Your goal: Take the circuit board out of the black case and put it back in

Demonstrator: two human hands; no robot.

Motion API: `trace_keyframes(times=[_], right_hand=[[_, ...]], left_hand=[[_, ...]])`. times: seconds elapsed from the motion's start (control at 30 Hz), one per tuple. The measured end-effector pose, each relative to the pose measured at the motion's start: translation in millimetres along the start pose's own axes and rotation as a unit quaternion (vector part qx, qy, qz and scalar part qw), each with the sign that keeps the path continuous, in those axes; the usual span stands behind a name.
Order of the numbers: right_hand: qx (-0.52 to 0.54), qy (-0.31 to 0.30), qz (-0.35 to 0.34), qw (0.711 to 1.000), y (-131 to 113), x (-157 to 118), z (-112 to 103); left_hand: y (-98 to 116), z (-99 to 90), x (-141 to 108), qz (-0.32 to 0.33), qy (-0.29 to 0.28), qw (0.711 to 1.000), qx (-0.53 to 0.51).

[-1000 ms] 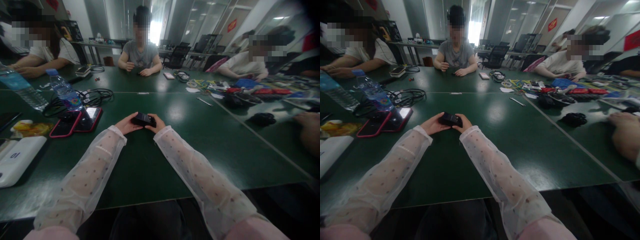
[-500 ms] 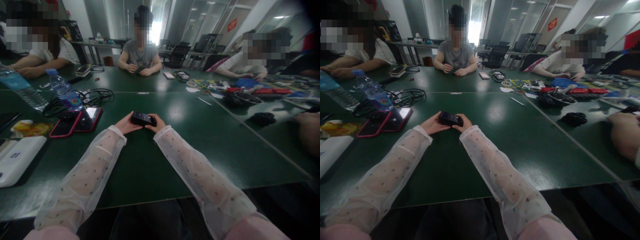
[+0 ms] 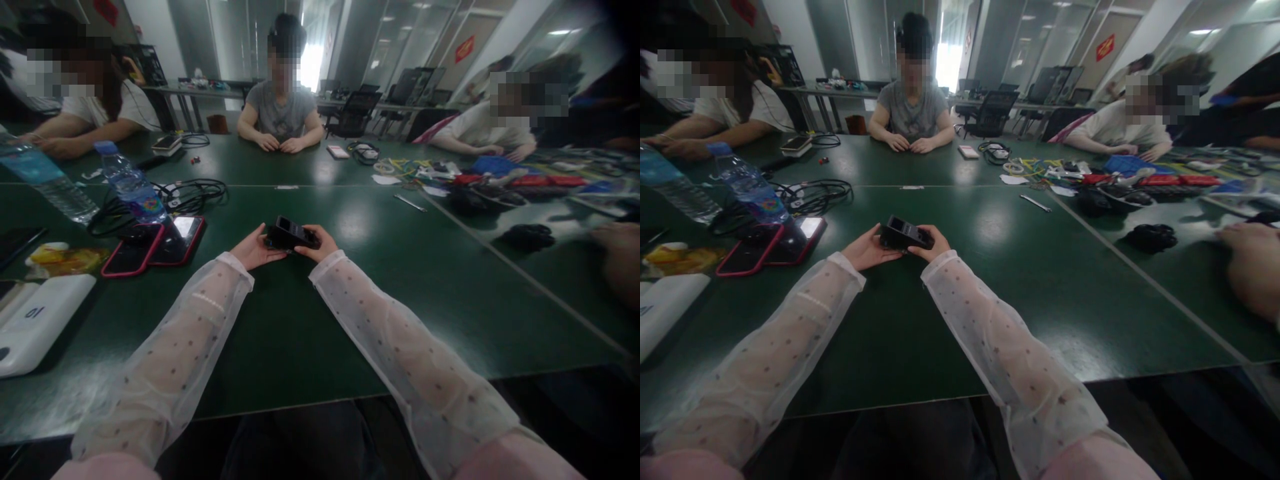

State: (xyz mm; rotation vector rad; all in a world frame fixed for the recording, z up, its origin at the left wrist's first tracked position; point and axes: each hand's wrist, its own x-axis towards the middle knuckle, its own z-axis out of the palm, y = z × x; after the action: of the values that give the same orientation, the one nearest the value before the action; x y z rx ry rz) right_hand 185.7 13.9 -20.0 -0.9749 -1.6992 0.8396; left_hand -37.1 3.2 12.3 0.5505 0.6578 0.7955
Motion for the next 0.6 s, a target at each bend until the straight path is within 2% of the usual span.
trace_keyframes(times=[0.17, 0.27, 0.37, 0.5, 0.6], right_hand=[[0.018, 0.031, 0.015, 0.999, -6, 14, -27], [-0.013, 0.104, 0.029, 0.994, -1, 20, -48], [-0.104, 0.174, 0.021, 0.979, 14, 21, -69], [-0.281, 0.160, -0.003, 0.946, 37, 17, -91], [-0.337, 0.132, 0.041, 0.931, 48, 16, -99]], left_hand=[[0, 1.4, 0, -0.002, 0.003, 1.000, 0.007], [1, 2.5, -1, -0.007, 0.005, 1.000, 0.008], [1, 3.5, -2, -0.007, 0.009, 1.000, 0.008], [1, 4.7, -3, -0.011, 0.005, 1.000, 0.006], [2, 5.0, -3, -0.015, -0.004, 1.000, 0.007]])
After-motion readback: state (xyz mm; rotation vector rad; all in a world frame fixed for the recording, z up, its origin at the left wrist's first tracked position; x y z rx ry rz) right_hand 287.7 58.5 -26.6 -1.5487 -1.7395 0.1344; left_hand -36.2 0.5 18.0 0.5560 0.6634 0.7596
